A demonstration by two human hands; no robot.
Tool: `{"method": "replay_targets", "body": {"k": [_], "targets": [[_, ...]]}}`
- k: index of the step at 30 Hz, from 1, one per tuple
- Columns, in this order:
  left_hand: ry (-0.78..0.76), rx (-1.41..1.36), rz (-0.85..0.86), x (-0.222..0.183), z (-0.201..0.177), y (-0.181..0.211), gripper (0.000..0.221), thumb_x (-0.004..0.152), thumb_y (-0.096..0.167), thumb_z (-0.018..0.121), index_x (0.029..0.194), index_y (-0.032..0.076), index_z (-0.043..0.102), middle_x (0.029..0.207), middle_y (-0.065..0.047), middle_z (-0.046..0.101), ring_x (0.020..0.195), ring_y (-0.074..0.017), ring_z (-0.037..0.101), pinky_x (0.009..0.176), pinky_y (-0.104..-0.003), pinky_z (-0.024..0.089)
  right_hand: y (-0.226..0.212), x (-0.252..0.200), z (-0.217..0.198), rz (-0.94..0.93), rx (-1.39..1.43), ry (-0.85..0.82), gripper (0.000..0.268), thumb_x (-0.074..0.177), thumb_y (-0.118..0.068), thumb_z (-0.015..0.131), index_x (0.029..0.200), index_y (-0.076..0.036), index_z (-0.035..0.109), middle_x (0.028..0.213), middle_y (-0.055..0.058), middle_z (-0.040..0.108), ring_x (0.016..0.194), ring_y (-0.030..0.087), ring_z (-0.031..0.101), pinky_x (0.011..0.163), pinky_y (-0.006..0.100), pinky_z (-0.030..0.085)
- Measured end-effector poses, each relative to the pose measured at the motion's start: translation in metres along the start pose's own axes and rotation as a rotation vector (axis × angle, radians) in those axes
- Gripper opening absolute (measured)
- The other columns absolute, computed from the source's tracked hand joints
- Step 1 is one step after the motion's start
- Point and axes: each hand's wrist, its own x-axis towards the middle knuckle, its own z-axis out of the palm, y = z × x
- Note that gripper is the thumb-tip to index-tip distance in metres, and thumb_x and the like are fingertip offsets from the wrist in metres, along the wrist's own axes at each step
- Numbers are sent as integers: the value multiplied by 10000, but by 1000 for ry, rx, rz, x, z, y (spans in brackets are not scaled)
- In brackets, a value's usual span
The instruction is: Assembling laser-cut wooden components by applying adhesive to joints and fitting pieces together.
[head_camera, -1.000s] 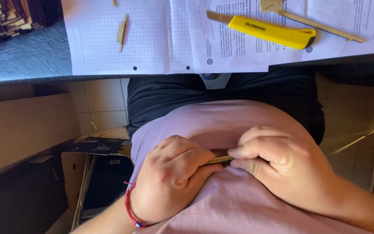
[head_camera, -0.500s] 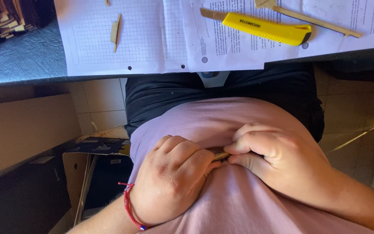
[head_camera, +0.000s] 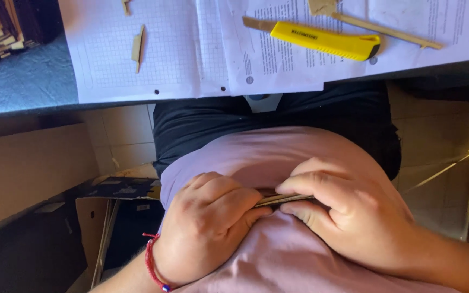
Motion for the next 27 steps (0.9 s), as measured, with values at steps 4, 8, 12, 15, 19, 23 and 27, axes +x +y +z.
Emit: {"method": "replay_targets", "body": {"k": [4,8,12,15,19,23,27], "targets": [[18,-5,25,0,-2,0,137,939,241,678,947,104,691,798,-8,588,698,-219,571,674,-349,480,-5,2,-2,17,20,-23,190,862,-223,710,1034,-142,718,950,-7,694,897,124,683,820,248,509],[28,-37,36,1,-2,-3,143,929,235,695,948,94,686,790,-9,587,685,-217,572,657,-348,489,-5,3,-6,-31,14,-30,121,870,-222,710,967,-153,733,826,-10,638,754,129,630,688,255,484],[-4,-108,40,5,-3,-5,132,948,207,661,931,77,675,742,-24,524,624,-230,515,604,-354,464,-2,-1,-3,0,-71,-25,113,864,-234,721,952,-164,731,870,-25,647,801,122,642,719,258,503],[-18,-103,23,7,-4,-5,128,947,211,663,917,89,682,745,-14,540,648,-223,558,634,-344,491,-1,3,-4,-128,-92,19,119,872,-200,726,929,-97,713,853,25,614,753,172,605,722,293,507],[-9,-115,31,8,-3,-6,126,933,196,689,905,72,683,736,-22,530,625,-222,530,592,-349,467,-5,7,-7,-182,-159,34,117,886,-186,725,900,-73,699,827,36,594,711,198,565,709,319,491],[-26,-99,22,9,-3,-7,136,933,211,693,879,90,664,708,-15,493,598,-229,498,592,-359,442,-2,6,-6,-189,-153,1,104,900,-165,703,882,-68,671,802,55,557,668,220,518,679,344,461],[-33,-117,33,11,-4,-6,170,953,204,656,829,89,639,685,-22,460,567,-234,448,569,-358,399,-2,14,-10,-118,42,-60,73,879,-150,702,906,-83,699,775,43,601,684,184,587,656,304,476]]}}
